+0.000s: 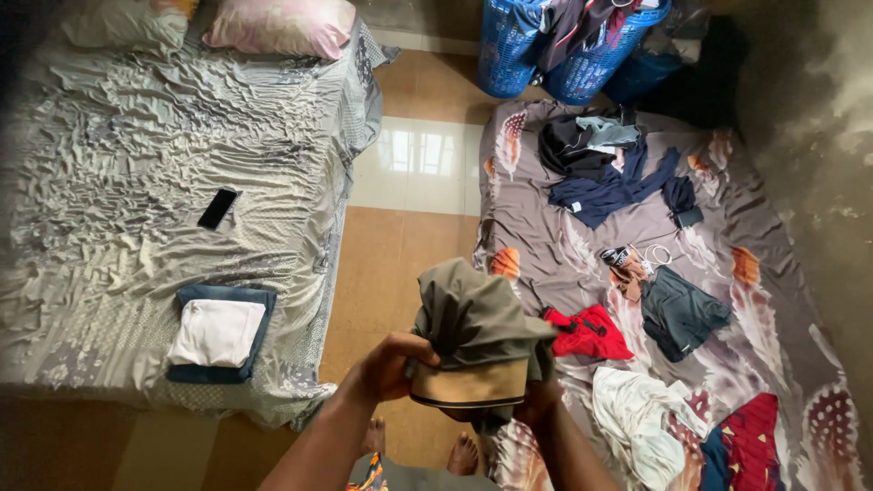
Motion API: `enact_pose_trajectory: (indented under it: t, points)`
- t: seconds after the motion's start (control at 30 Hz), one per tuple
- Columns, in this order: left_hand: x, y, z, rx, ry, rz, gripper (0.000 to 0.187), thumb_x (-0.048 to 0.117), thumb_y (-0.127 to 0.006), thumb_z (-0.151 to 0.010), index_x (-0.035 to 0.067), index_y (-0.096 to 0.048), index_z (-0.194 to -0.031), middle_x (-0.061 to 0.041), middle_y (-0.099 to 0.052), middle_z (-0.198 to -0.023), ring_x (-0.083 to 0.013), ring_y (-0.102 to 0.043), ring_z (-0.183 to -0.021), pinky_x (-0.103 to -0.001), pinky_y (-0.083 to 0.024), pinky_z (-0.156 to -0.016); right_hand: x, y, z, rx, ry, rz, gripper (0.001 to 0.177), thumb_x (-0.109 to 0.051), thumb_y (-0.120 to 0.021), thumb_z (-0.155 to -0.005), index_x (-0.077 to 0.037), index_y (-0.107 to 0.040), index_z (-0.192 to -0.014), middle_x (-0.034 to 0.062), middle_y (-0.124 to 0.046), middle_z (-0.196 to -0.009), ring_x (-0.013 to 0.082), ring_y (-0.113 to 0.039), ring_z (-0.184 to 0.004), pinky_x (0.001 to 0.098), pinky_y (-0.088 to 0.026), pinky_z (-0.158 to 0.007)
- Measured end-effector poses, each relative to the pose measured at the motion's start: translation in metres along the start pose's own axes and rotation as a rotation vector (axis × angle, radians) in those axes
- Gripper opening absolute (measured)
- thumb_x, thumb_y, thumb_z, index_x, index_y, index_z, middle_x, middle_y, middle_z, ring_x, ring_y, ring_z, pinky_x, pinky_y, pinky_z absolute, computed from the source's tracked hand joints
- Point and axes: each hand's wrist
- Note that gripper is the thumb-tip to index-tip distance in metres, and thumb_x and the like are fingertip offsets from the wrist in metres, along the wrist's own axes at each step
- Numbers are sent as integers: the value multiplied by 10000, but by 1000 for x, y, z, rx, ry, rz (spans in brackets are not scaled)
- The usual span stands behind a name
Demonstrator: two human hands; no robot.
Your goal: Fold several items of clothing including a t-shirt, shorts, and trousers on a bed.
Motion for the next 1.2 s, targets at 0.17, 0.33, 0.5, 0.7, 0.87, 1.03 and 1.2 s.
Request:
enact_pose_trajectory:
  t: [0.17, 0.33, 0.5, 0.7, 0.87, 1.03, 1.2]
  points:
    - [12, -8, 7, 153, -172, -496, 571, 2, -617, -692, -47, -599, -1260, -54, -688, -1016, -174, -662, -907, -335, -554, -807, -57, 15, 16, 114, 164, 11, 569, -405, -625, -856, -86, -556, -1322, 107, -727, -1172, 309, -711, -1048, 514, -592, -892]
    - [3, 4, -6, 264, -310, -436, 657, -17, -605, -720, 32, -578, -1375, -14, -685, -1010, -144, -613, -841, -301, -487, -708, -97, -51, 40, 106, 216, 412, 622, -153, -662, -833, 34, -547, -1415, 175, -709, -1143, 283, -704, -931, 429, -599, -806]
    - [-23, 25, -36, 746, -559, -874, 620, 3, -598, -765, 83, -559, -1379, 38, -653, -1147, -108, -638, -1020, -290, -565, -832, -100, -98, 46, 129, 304, 515, 656, -84, -607, -735, 6, -522, -1379, 149, -713, -1180, 257, -732, -954, 398, -620, -806]
    - [-26, -77, -37, 446, -247, -422, 516, 418, -669, -839, 277, -556, -1323, 67, -740, -1086, -92, -697, -964, -259, -568, -791, -56, -160, 26, 84, 348, 938, 654, -5, -599, -792, -23, -488, -1436, 144, -711, -1156, 201, -727, -962, 349, -613, -851]
    - [-21, -46, -40, 303, -201, -150, 401, 461, -676, -978, 65, -645, -920, -70, -675, -768, -197, -661, -625, -336, -535, -537, -30, -201, 42, 82, 97, 1443, 456, -205, -698, -944, -17, -581, -1343, 94, -723, -1019, 159, -719, -881, 280, -581, -786]
    - [-19, -25, -33, 374, -147, -143, 316, 361, -599, -925, 56, -669, -878, -75, -641, -633, -210, -596, -431, -354, -461, -363, -65, -159, 39, -164, 52, 1064, 425, -237, -615, -1006, -21, -625, -1371, 74, -742, -1154, 147, -685, -1029, 304, -545, -879]
    - [-5, -76, -14, 347, -179, -122, 342, 154, -535, -816, 4, -648, -1102, -116, -701, -805, -238, -670, -543, -381, -547, -472, -102, -83, 18, 222, 400, 980, 415, -330, -581, -1030, 12, -689, -1238, 93, -767, -1171, 178, -700, -1077, 340, -526, -897]
Point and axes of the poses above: each hand's wrist, its own z-axis away from the middle knuckle, its own y-axis out of the back of the hand, x = y × z
